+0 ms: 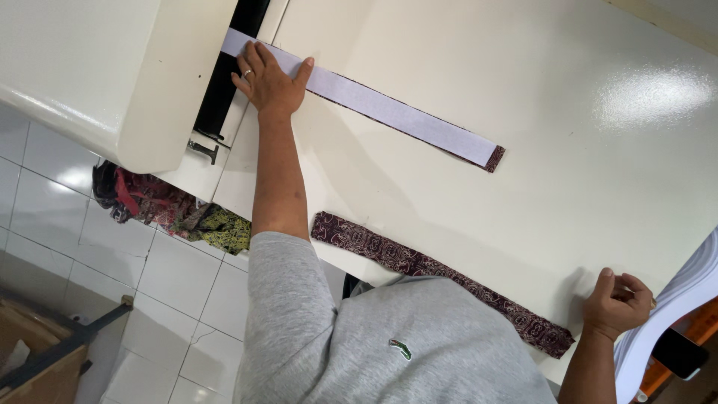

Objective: The person repeatedly places a white foam strip onto a patterned fabric strip on a table, then feeds the combined pieces into a machine. The person handles the materials one at a time, aligning them before insertion.

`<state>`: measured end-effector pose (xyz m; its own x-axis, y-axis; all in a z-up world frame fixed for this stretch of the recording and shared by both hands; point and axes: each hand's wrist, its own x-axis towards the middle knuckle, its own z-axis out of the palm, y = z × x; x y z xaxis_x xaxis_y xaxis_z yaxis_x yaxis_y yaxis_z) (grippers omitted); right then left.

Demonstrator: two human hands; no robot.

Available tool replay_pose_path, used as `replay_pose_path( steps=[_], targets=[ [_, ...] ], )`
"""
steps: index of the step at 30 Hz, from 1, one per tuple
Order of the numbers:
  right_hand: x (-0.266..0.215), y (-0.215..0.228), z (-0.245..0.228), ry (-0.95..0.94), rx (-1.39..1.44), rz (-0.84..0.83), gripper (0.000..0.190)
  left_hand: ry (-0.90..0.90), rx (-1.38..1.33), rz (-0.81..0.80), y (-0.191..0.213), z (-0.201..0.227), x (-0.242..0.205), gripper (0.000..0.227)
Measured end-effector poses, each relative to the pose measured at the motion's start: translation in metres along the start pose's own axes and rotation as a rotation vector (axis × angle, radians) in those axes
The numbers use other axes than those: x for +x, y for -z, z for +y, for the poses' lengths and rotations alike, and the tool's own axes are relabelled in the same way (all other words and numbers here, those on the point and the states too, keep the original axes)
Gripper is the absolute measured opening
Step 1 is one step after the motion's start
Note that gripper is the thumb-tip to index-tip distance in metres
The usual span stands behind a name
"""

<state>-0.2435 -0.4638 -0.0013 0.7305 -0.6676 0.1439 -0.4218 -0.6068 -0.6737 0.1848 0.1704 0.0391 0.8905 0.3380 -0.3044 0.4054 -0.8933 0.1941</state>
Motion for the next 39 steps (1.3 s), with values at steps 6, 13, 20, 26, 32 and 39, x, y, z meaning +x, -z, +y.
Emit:
replay_pose_path(
  steps=[6,13,20,26,32,39],
  targets=[
    [0.000,0.000,0.000,-0.001,0.003,-0.006,0.024,0.018,0.009,0.014,0.000,-0.006,0.011,0.115],
    [0.000,0.001,0.003,0.004,-0.045,-0.014,0.023,0.025,-0.037,0.014,-0.005,-0.006,0.013,0.114],
    [-0.002,-0.001,0.010,0.031,0.047,-0.006,0.025,-0.232,0.017,-0.028,-0.036,0.032,-0.052,0.120],
    [-0.003,-0.002,0.013,0.036,0.052,-0.005,0.026,-0.535,0.102,-0.174,-0.073,0.083,-0.145,0.126],
    [-0.004,-0.004,0.008,0.040,0.111,0.000,0.027,-0.637,0.170,-0.240,-0.087,0.124,-0.183,0.124],
    [-0.005,-0.004,-0.001,0.061,0.080,0.009,0.025,-0.744,0.180,-0.216,-0.099,0.147,-0.209,0.119]
  ],
)
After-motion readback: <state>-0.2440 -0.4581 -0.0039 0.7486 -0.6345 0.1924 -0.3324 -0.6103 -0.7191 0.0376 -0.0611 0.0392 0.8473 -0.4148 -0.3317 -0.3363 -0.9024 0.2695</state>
